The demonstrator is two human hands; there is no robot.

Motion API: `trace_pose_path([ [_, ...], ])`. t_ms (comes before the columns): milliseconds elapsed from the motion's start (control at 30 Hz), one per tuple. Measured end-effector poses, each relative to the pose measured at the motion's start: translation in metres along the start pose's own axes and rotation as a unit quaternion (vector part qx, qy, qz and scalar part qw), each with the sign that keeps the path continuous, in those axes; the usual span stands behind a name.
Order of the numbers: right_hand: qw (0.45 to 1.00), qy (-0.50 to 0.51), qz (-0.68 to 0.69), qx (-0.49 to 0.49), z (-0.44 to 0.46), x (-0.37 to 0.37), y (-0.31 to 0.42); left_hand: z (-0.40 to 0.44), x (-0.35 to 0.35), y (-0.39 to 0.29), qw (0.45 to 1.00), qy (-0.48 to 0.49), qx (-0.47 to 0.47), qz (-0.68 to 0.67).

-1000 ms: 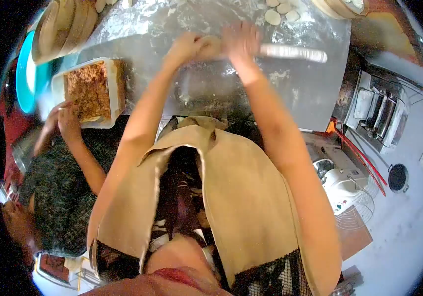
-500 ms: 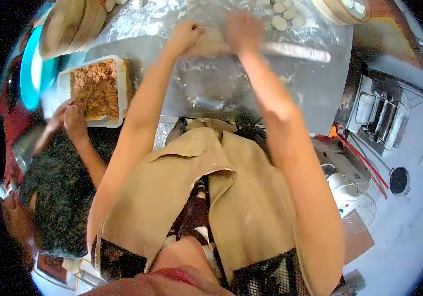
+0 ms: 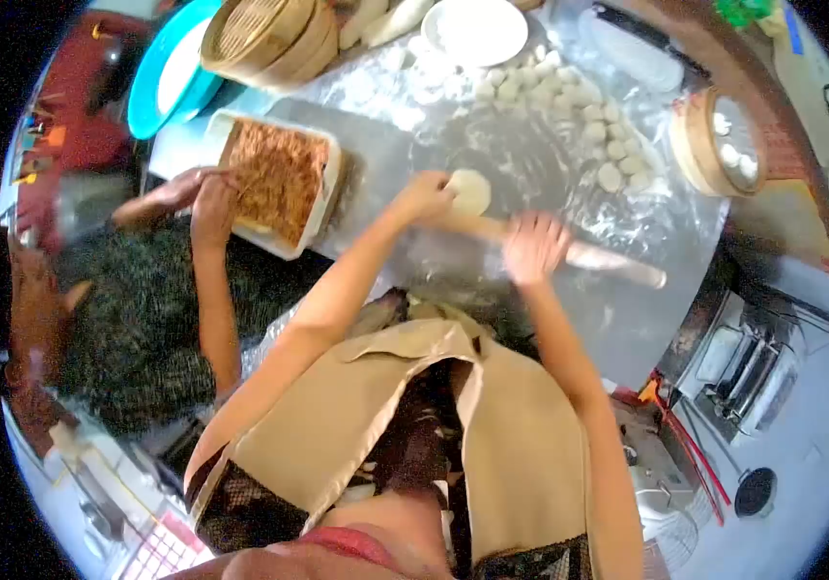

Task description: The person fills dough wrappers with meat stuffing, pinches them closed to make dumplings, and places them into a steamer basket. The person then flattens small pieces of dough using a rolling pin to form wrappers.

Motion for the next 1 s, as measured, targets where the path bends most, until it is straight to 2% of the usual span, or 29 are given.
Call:
trace_pose_path([
  [67,0.978,0.2,-0.049,0.03,0.023,0.049,-0.018,-0.009,0.021,-0.021,1.0,-0.007,-0.029,-0.005],
  [133,0.986,0.162,-0.04,0.021,0.032,0.036,-0.013,0.019,0.001,-0.047,0.998,0.048,-0.047,-0.006],
  [167,0.992,0.123,-0.032,0.018,0.04,0.021,-0.009,0.02,-0.01,-0.048,0.999,0.035,-0.039,0.0],
  [200,0.986,0.156,-0.048,-0.02,0.017,0.024,-0.003,0.016,-0.008,-0.058,0.996,0.023,0.051,0.069],
  [233,0.996,0.071,-0.012,-0.043,-0.008,0.006,-0.002,0.009,-0.003,-0.069,0.981,0.014,0.139,0.135],
  [267,0.998,-0.014,0.023,-0.064,-0.025,-0.013,-0.007,0.01,-0.006,-0.06,0.98,0.009,0.143,0.136],
  [300,0.998,-0.013,0.021,-0.061,-0.03,-0.018,-0.021,0.01,-0.019,-0.03,0.996,-0.03,0.077,-0.026],
  [333,0.998,0.013,0.01,-0.054,-0.044,-0.017,-0.037,0.001,-0.022,-0.006,0.981,-0.059,0.001,-0.184],
  [367,0.998,0.035,0.002,-0.048,-0.054,-0.012,-0.049,-0.001,-0.016,-0.004,0.983,-0.05,-0.003,-0.179],
  [400,0.998,0.036,0.005,-0.045,-0.057,-0.01,-0.06,-0.018,-0.065,-0.015,0.964,-0.25,-0.006,-0.089],
  [433,0.999,0.014,0.005,-0.03,-0.058,-0.013,-0.076,-0.046,-0.104,-0.034,0.898,-0.44,-0.008,0.002],
  [467,1.0,-0.008,0.004,-0.015,-0.059,-0.016,-0.088,-0.039,-0.11,-0.047,0.898,-0.44,-0.008,0.002],
  [533,1.0,-0.012,-0.003,-0.003,-0.064,-0.018,-0.101,0.009,-0.091,-0.075,0.949,-0.301,0.053,-0.079],
  [567,1.0,-0.019,-0.005,0.005,-0.067,-0.02,-0.105,0.027,-0.083,-0.08,0.951,-0.295,0.053,-0.08],
  [633,1.0,0.006,0.01,0.027,-0.072,-0.01,-0.114,0.058,-0.09,-0.092,0.924,-0.376,0.064,-0.037],
  [700,0.999,-0.036,0.009,0.019,-0.081,-0.016,-0.115,0.082,-0.078,-0.089,0.93,-0.36,0.075,-0.014],
  [767,0.999,-0.004,0.022,0.041,-0.082,-0.005,-0.119,0.073,-0.052,-0.088,0.939,-0.334,0.083,0.008],
  [833,0.998,-0.02,0.035,0.052,-0.087,-0.003,-0.124,0.038,-0.013,-0.108,0.954,-0.254,0.143,-0.07],
  [867,0.997,-0.014,0.028,0.064,-0.088,0.0,-0.127,0.024,0.015,-0.123,0.969,-0.187,0.161,-0.028],
  [900,0.998,-0.014,0.031,0.058,-0.086,0.0,-0.126,0.011,0.027,-0.134,0.97,-0.175,0.165,-0.031],
  [967,0.998,-0.011,0.033,0.055,-0.087,0.0,-0.126,0.002,0.044,-0.14,0.987,-0.109,0.098,-0.066],
  [1000,0.998,-0.031,0.029,0.05,-0.087,-0.003,-0.125,0.001,0.032,-0.153,0.989,-0.138,0.051,0.024],
])
Point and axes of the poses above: each hand's wrist, its own z-axis towards the middle knuckle, its own x-axis out of the palm, y = z × x, the point moved 10 cm from there along z, towards the middle knuckle, and after that the axes turned 2 degrees about y, right-handed, at the moved point
